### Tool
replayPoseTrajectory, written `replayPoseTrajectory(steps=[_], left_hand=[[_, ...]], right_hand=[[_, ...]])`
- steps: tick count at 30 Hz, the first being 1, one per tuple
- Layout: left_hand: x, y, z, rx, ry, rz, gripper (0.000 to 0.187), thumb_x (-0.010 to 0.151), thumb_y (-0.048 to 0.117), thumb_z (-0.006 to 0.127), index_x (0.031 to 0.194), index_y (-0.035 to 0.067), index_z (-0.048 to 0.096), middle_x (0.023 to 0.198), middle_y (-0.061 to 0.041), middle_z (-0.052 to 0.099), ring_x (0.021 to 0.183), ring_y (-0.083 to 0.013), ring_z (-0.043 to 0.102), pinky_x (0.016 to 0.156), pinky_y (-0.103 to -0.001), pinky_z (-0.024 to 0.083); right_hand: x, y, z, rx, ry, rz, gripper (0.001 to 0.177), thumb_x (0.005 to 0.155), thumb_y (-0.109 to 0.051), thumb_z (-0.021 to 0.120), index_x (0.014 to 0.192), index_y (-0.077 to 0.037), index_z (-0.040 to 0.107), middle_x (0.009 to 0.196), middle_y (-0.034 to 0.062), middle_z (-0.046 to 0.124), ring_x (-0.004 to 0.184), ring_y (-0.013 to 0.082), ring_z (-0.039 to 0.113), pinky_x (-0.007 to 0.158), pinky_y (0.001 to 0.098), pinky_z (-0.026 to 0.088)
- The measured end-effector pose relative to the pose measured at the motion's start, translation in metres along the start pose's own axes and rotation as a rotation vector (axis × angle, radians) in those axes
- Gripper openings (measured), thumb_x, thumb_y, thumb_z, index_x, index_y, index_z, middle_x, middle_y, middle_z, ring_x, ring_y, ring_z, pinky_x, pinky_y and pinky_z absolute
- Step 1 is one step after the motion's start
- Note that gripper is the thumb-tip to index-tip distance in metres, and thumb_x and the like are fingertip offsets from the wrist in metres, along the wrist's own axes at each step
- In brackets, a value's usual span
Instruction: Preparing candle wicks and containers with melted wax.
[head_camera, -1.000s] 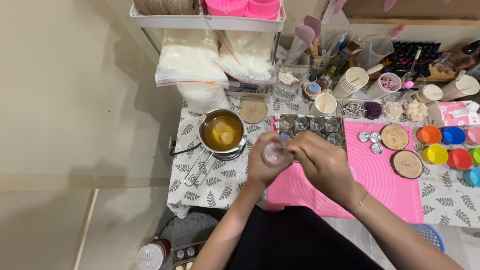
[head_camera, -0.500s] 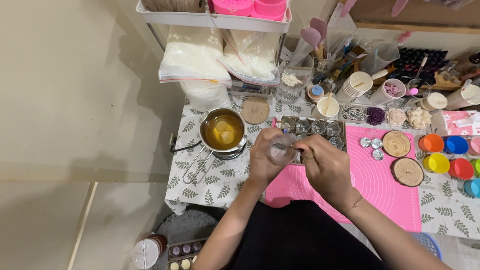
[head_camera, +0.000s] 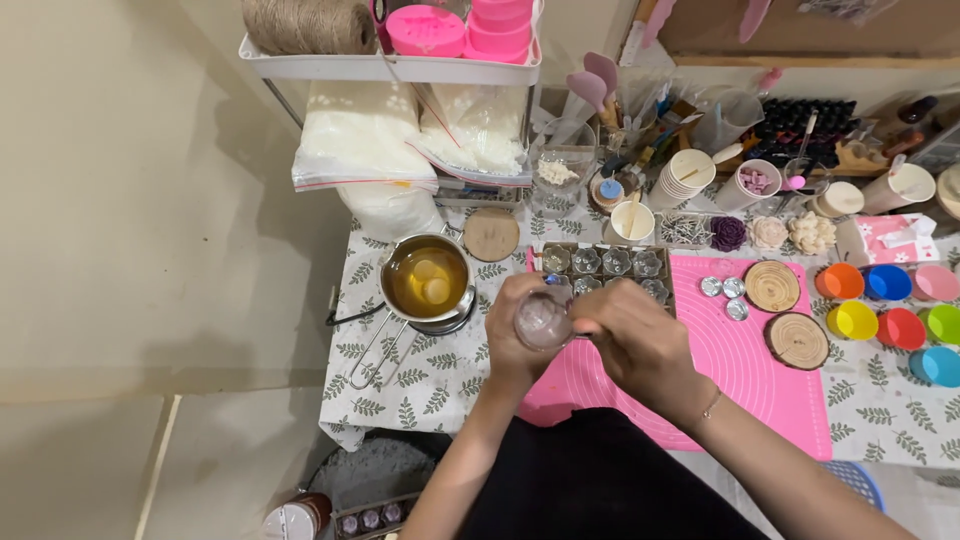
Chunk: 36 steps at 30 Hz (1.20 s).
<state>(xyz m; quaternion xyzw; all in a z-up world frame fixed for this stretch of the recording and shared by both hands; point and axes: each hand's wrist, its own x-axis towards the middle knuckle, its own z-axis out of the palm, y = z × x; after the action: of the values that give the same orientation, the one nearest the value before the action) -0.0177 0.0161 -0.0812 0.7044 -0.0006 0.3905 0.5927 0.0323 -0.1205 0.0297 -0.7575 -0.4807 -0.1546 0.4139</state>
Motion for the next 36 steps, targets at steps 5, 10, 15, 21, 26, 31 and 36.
replayPoseTrajectory(steps=[5, 10, 15, 21, 26, 31, 36], left_hand=[[-0.008, -0.001, -0.005, 0.060, 0.011, -0.006, 0.058, 0.076, 0.010, 0.092, 0.121, 0.009, 0.056, 0.108, -0.010, 0.065, 0.095, -0.0203, 0.069, 0.083, -0.031, 0.058], [0.000, -0.003, -0.012, 0.175, 0.024, 0.116, 0.052, 0.082, 0.008, 0.090, 0.120, 0.011, 0.055, 0.113, -0.011, 0.066, 0.099, -0.0237, 0.070, 0.087, -0.032, 0.059], [0.016, 0.005, -0.015, 0.053, -0.016, 0.193, 0.054, 0.077, 0.008, 0.090, 0.120, 0.008, 0.057, 0.111, -0.011, 0.067, 0.106, -0.0281, 0.069, 0.092, -0.035, 0.058], [-0.005, -0.020, 0.009, -0.288, 0.232, -0.080, 0.058, 0.080, 0.010, 0.092, 0.124, 0.006, 0.054, 0.113, -0.014, 0.063, 0.092, -0.0223, 0.071, 0.084, -0.035, 0.061], [0.012, -0.009, -0.008, -0.119, 0.188, 0.127, 0.066, 0.077, 0.009, 0.090, 0.128, 0.006, 0.050, 0.122, -0.015, 0.060, 0.113, -0.0270, 0.066, 0.095, -0.037, 0.058], [0.010, -0.016, -0.020, 0.084, 0.101, 0.178, 0.074, 0.066, 0.014, 0.096, 0.125, 0.009, 0.051, 0.120, -0.014, 0.063, 0.105, -0.0247, 0.068, 0.089, -0.036, 0.058], [0.015, -0.012, -0.044, 0.006, -0.013, 0.090, 0.059, 0.074, 0.008, 0.093, 0.120, 0.009, 0.057, 0.111, -0.011, 0.065, 0.101, -0.0232, 0.068, 0.087, -0.033, 0.058]], right_hand=[[-0.015, 0.005, 0.005, 0.085, -0.039, -0.027, 0.008, 0.097, -0.009, 0.069, 0.097, -0.002, 0.064, 0.092, 0.0074, 0.068, 0.084, 0.0247, 0.068, 0.075, 0.0351, 0.056], [-0.027, -0.004, 0.006, 0.215, -0.070, 0.037, 0.009, 0.095, -0.010, 0.069, 0.098, -0.002, 0.066, 0.090, 0.0085, 0.069, 0.083, 0.0232, 0.068, 0.077, 0.0345, 0.057], [-0.010, -0.007, -0.001, 0.071, 0.031, 0.058, 0.009, 0.098, -0.010, 0.065, 0.103, -0.005, 0.070, 0.099, 0.0105, 0.073, 0.087, 0.0244, 0.071, 0.078, 0.0335, 0.057], [0.009, -0.026, 0.004, 0.093, 0.021, -0.071, 0.014, 0.095, -0.012, 0.071, 0.103, -0.002, 0.069, 0.097, 0.0099, 0.073, 0.085, 0.0240, 0.072, 0.075, 0.0335, 0.057], [0.013, -0.029, 0.009, 0.111, -0.034, 0.020, 0.011, 0.094, -0.010, 0.071, 0.100, -0.002, 0.069, 0.095, 0.0102, 0.072, 0.084, 0.0244, 0.071, 0.075, 0.0343, 0.057], [0.026, -0.011, 0.003, 0.086, -0.140, 0.013, 0.005, 0.095, -0.008, 0.069, 0.094, -0.004, 0.069, 0.092, 0.0071, 0.074, 0.081, 0.0233, 0.071, 0.073, 0.0339, 0.059], [0.028, -0.009, -0.001, 0.197, -0.252, 0.045, 0.009, 0.093, -0.013, 0.071, 0.094, -0.004, 0.072, 0.090, 0.0067, 0.073, 0.082, 0.0232, 0.072, 0.076, 0.0337, 0.059]])
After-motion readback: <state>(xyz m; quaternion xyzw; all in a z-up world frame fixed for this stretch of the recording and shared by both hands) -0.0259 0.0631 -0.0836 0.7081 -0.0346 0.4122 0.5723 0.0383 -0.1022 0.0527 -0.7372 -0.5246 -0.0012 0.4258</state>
